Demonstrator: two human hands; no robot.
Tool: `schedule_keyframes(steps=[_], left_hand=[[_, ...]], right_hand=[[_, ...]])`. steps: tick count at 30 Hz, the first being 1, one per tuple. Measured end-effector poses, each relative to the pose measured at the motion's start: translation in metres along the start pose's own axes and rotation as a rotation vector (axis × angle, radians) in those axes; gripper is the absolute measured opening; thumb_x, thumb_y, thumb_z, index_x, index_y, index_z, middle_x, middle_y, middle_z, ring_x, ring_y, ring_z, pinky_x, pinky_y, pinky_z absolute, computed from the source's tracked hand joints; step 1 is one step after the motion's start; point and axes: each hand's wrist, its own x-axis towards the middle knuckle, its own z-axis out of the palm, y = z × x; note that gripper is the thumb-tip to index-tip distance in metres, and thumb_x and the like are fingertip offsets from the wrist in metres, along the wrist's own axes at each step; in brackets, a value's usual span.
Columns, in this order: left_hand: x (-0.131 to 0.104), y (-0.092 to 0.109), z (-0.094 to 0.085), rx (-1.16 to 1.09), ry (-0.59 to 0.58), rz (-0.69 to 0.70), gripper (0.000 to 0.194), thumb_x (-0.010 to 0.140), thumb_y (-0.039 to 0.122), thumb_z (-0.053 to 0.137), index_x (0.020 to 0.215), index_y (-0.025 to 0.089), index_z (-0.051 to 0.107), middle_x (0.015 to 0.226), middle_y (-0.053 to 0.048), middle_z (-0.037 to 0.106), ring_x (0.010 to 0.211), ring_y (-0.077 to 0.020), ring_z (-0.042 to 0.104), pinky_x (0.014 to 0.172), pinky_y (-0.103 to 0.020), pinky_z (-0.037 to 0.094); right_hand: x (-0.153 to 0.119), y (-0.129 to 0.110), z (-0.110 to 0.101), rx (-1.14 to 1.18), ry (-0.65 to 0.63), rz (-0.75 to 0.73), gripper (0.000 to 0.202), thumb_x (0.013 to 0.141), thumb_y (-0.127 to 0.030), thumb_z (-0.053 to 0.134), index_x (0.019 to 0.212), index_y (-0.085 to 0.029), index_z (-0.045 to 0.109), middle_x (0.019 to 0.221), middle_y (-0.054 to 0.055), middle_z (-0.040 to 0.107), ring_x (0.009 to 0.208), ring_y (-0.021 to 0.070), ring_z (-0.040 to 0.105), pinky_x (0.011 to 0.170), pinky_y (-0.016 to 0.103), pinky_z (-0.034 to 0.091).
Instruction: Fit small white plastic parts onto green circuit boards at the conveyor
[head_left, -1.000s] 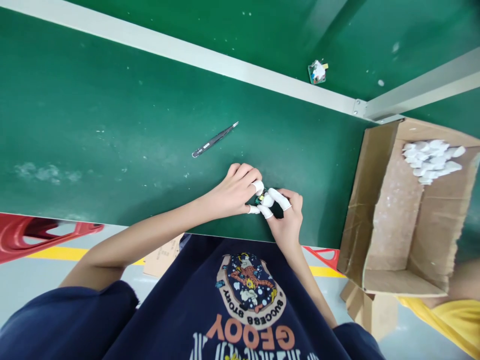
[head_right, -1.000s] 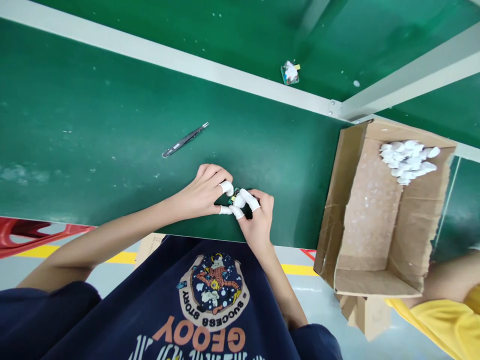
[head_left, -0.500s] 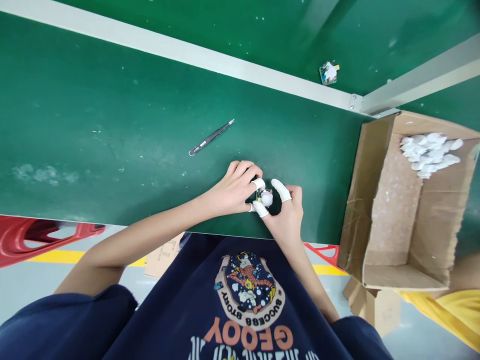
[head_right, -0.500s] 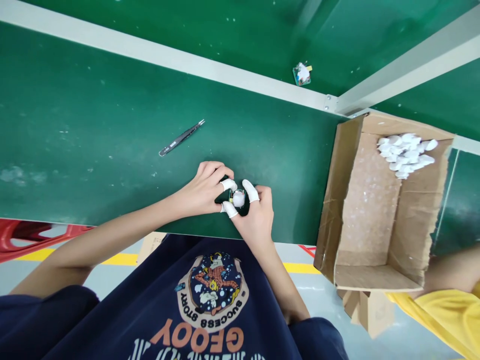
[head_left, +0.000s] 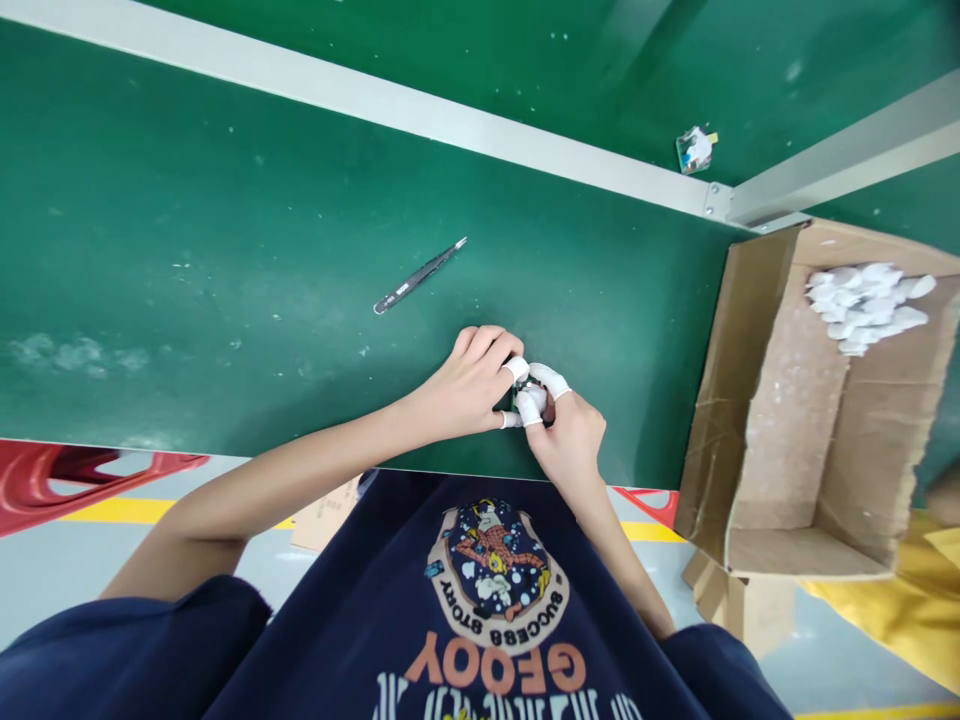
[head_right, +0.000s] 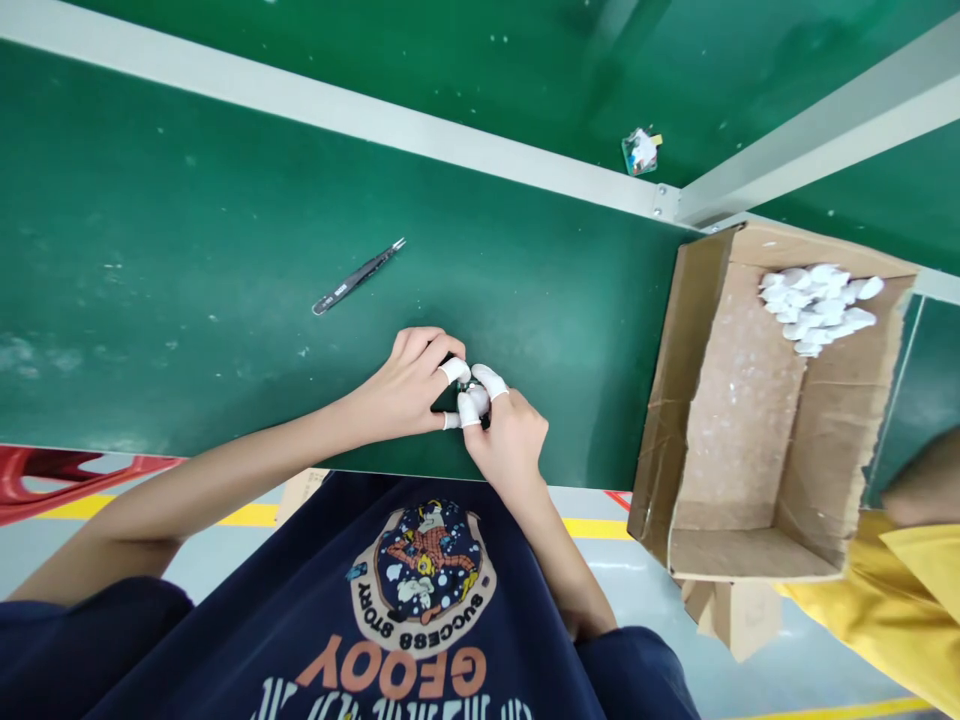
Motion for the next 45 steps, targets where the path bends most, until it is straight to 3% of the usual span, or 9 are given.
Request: schedule_keyframes(steps=[3,5,8,11,15,22,29,35,45], left_hand=[[0.0,-0.001,0.0,-0.002,0.0,-0.002,0.035,0.078,0.043,0.068,0.093,0.013,0.056,0.113,-0.015,0.054,0.111,-0.0327,0.041,0.092,-0.047,0.035],[0.0,-0.002,0.001,-0.008,-0.001,-0.004,0.039,0.075,0.044,0.071,0.094,0.013,0.056,0.113,-0.015,0.055,0.111,-0.0329,0.042,0.092,-0.047,0.035],[0.0,-0.002,0.001,-0.016,-0.002,-0.003,0.038,0.075,0.042,0.07,0.096,0.013,0.056,0.115,-0.015,0.054,0.112,-0.033,0.041,0.092,-0.048,0.034],[0.0,-0.002,0.001,-0.016,0.0,0.001,0.033,0.077,0.038,0.067,0.097,0.013,0.057,0.115,-0.015,0.055,0.112,-0.0326,0.041,0.093,-0.048,0.034],[0.0,-0.002,0.002,-0.037,-0.002,0.0,0.034,0.077,0.039,0.067,0.098,0.014,0.058,0.114,-0.015,0.055,0.112,-0.0331,0.041,0.093,-0.049,0.034],[0.001,-0.003,0.001,-0.02,-0.022,0.008,0.031,0.078,0.037,0.064,0.099,0.014,0.058,0.115,-0.015,0.055,0.113,-0.0333,0.041,0.093,-0.049,0.034],[0.002,-0.002,0.001,-0.028,-0.007,0.005,0.028,0.076,0.034,0.066,0.096,0.015,0.059,0.112,-0.015,0.057,0.111,-0.0332,0.043,0.091,-0.049,0.035],[0.002,-0.001,0.004,-0.001,0.047,-0.008,0.029,0.075,0.036,0.068,0.094,0.016,0.06,0.11,-0.014,0.058,0.11,-0.0323,0.044,0.09,-0.048,0.035],[0.002,-0.003,0.001,-0.007,0.007,0.019,0.031,0.08,0.039,0.063,0.098,0.014,0.059,0.113,-0.015,0.057,0.111,-0.0321,0.043,0.092,-0.048,0.035]], right_hand=[[-0.005,0.014,-0.015,0.184,-0.155,-0.052,0.052,0.094,-0.04,0.045,0.139,-0.015,0.045,0.064,-0.003,0.053,0.053,0.013,0.048,0.056,0.026,0.043],[-0.013,0.023,-0.021,0.185,-0.164,-0.132,0.054,0.095,-0.038,0.044,0.145,-0.018,0.038,0.076,0.001,0.056,0.062,0.0144,0.051,0.06,0.027,0.046],[-0.028,0.032,-0.014,0.032,-0.007,-0.316,0.061,0.092,-0.038,0.05,0.148,-0.023,0.031,0.11,0.012,0.055,0.091,0.0229,0.053,0.076,0.037,0.048],[-0.039,0.033,0.004,-0.056,0.125,-0.388,0.066,0.092,-0.036,0.051,0.151,-0.027,0.023,0.121,0.014,0.049,0.103,0.0271,0.049,0.084,0.044,0.046],[-0.042,0.032,0.016,-0.088,0.155,-0.328,0.063,0.093,-0.039,0.049,0.15,-0.029,0.025,0.13,0.016,0.04,0.112,0.0299,0.046,0.087,0.047,0.045],[-0.039,0.024,0.012,-0.21,0.158,-0.319,0.062,0.093,-0.032,0.051,0.149,-0.031,0.025,0.14,0.016,0.032,0.118,0.032,0.039,0.094,0.05,0.043],[-0.041,0.026,0.018,-0.203,0.164,-0.328,0.063,0.091,-0.037,0.054,0.148,-0.029,0.03,0.151,0.016,0.02,0.123,0.035,0.036,0.097,0.053,0.039],[-0.04,0.027,0.017,-0.218,0.153,-0.362,0.061,0.091,-0.033,0.052,0.148,-0.029,0.031,0.15,0.016,0.026,0.124,0.0334,0.035,0.099,0.052,0.039],[-0.04,0.026,0.018,-0.206,0.141,-0.408,0.058,0.089,-0.037,0.055,0.144,-0.029,0.038,0.154,0.013,0.016,0.134,0.0361,0.025,0.105,0.056,0.034]])
